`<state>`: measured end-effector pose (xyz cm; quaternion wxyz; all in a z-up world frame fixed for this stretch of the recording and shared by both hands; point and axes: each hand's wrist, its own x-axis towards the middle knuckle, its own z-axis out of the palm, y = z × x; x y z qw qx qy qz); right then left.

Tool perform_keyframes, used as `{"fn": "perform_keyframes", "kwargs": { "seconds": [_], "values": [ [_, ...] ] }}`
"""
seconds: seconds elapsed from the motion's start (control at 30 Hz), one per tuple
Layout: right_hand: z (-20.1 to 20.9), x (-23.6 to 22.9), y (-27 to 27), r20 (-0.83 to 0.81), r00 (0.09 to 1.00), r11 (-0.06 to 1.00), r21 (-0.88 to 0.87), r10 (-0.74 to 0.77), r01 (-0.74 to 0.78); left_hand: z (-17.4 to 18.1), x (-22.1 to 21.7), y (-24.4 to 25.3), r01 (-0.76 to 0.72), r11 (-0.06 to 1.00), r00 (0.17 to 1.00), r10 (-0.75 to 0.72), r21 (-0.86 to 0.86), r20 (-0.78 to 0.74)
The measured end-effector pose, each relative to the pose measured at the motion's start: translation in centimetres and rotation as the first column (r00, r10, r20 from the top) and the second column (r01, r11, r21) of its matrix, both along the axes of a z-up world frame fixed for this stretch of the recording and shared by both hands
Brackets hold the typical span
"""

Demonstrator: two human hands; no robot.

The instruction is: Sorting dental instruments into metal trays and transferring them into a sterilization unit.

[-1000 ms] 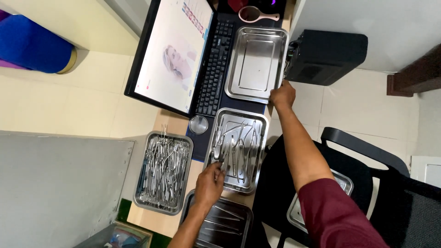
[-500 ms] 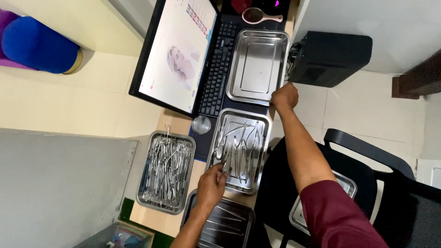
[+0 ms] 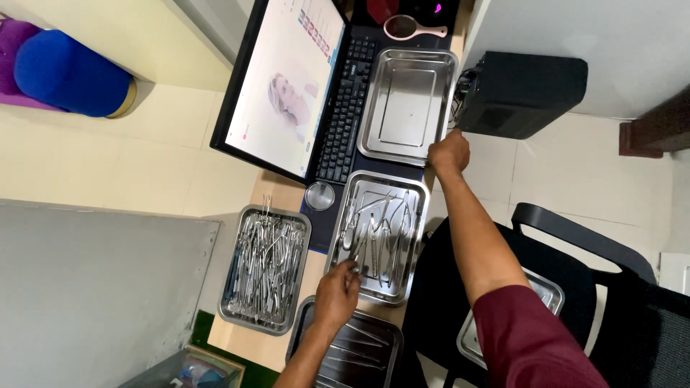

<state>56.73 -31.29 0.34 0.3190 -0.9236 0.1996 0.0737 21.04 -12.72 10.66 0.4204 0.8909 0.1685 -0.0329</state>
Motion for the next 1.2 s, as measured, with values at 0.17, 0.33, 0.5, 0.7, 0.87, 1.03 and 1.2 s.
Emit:
{"fn": "perform_keyframes", "kwargs": {
  "seconds": [0.17,0.33,0.5,0.7,0.87,1.03,1.2],
  "values": [
    [-0.3,-0.5,0.0,0.078,0.997,0.999,-0.037,0.009,-0.007,-0.7,-0.6,0.4,0.010,1.000,0.999,-0.009,-0.027,0.045],
    [-0.3,-0.6,-0.1,0.023,0.997,0.993,0.093,-0.071,0.068,0.2,-0.8,0.0,0.018,1.000,0.999,-0.019,-0.011,-0.031],
    [-1.2,0.0,0.0,0.028,0.999,0.998,-0.048,-0.032,0.033,-0.8,-1.2,-0.2,0.049,0.998,0.999,-0.048,-0.042,0.009],
    [-0.5,-0.9,0.7,0.008,0.999,0.997,-0.067,-0.039,0.039,-0.7,-1.3,-0.1,0.059,0.998,0.998,-0.060,-0.037,-0.018],
    [-0.7,-1.4,0.5,0.076,0.996,0.998,-0.051,-0.034,0.038,-0.8,-1.1,0.0,0.042,0.996,0.994,-0.049,-0.074,-0.097],
    [-1.8,-1.1,0.0,0.212,0.975,0.990,0.136,-0.064,0.036,-0.8,-0.9,-0.4,0.055,0.994,0.996,-0.061,-0.090,-0.066],
    [-3.1,-0.4,0.0,0.206,0.974,0.972,0.232,-0.091,0.042,-0.7,-0.7,-0.4,0.086,0.993,0.996,-0.086,-0.077,-0.003]
  ]
}}
